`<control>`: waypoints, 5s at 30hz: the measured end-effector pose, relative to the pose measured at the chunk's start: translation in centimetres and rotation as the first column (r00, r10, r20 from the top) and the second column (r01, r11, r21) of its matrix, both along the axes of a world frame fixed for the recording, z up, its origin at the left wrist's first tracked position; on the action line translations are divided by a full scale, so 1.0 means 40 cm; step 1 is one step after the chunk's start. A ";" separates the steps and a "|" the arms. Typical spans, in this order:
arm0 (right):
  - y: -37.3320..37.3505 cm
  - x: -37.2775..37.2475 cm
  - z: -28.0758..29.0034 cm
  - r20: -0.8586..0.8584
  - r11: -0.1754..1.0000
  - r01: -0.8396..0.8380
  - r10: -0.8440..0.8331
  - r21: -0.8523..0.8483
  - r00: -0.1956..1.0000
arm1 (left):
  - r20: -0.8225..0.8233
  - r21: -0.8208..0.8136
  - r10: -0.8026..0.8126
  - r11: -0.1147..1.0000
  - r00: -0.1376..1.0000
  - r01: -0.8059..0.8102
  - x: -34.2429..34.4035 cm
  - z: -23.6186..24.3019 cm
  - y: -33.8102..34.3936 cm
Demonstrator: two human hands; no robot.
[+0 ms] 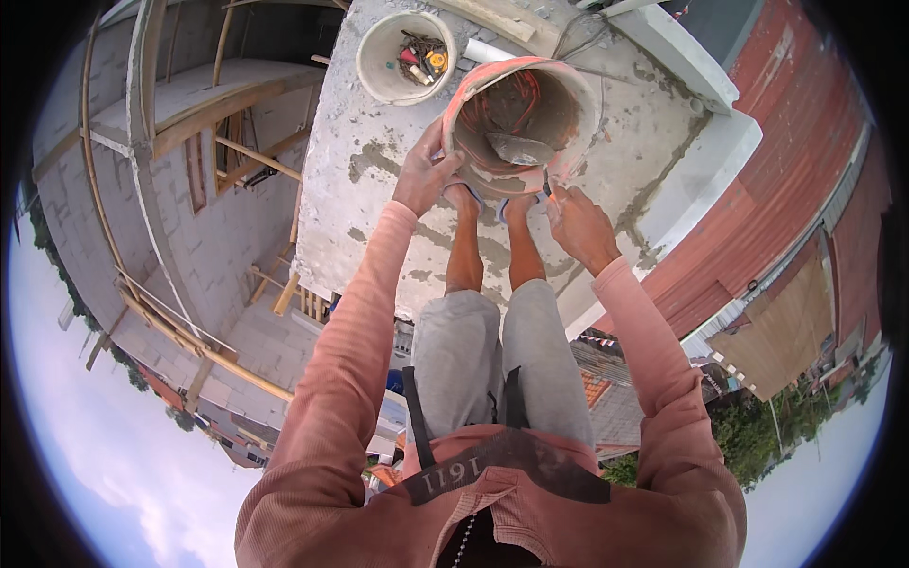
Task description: The person applies mortar to the top of a concrete structure using a trowel, taking mortar from a bucket.
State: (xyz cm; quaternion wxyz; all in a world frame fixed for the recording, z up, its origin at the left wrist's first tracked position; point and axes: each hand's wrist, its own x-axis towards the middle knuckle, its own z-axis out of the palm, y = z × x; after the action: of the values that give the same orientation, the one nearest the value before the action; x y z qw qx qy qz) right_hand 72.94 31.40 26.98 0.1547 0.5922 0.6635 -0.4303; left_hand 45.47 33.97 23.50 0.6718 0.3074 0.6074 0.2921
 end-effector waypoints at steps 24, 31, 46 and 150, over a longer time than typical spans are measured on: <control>0.053 0.076 0.061 -0.100 0.961 0.275 -0.275 -0.007 0.956 | -0.120 -0.027 0.019 0.999 0.993 -0.023 0.157 0.090 -0.005; 0.021 0.066 0.070 0.014 0.921 0.377 -0.377 -0.098 0.926 | -0.123 -0.075 0.038 0.996 0.992 -0.048 0.240 0.152 0.031; 0.227 0.096 0.180 -0.018 0.915 0.381 -0.387 -0.132 0.922 | -0.039 -0.097 0.032 0.995 0.999 -0.036 0.236 0.192 0.214; 0.338 0.702 0.051 -0.057 0.720 0.567 -0.637 -0.400 0.769 | -0.385 -0.327 0.272 0.853 0.882 -0.406 0.932 0.092 0.267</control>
State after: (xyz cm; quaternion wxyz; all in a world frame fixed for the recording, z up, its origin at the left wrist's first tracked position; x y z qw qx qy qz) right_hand 101.00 44.93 29.02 0.0471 0.6935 0.3547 -0.6253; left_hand 82.76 44.65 27.17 0.5474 0.0942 0.8011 0.2227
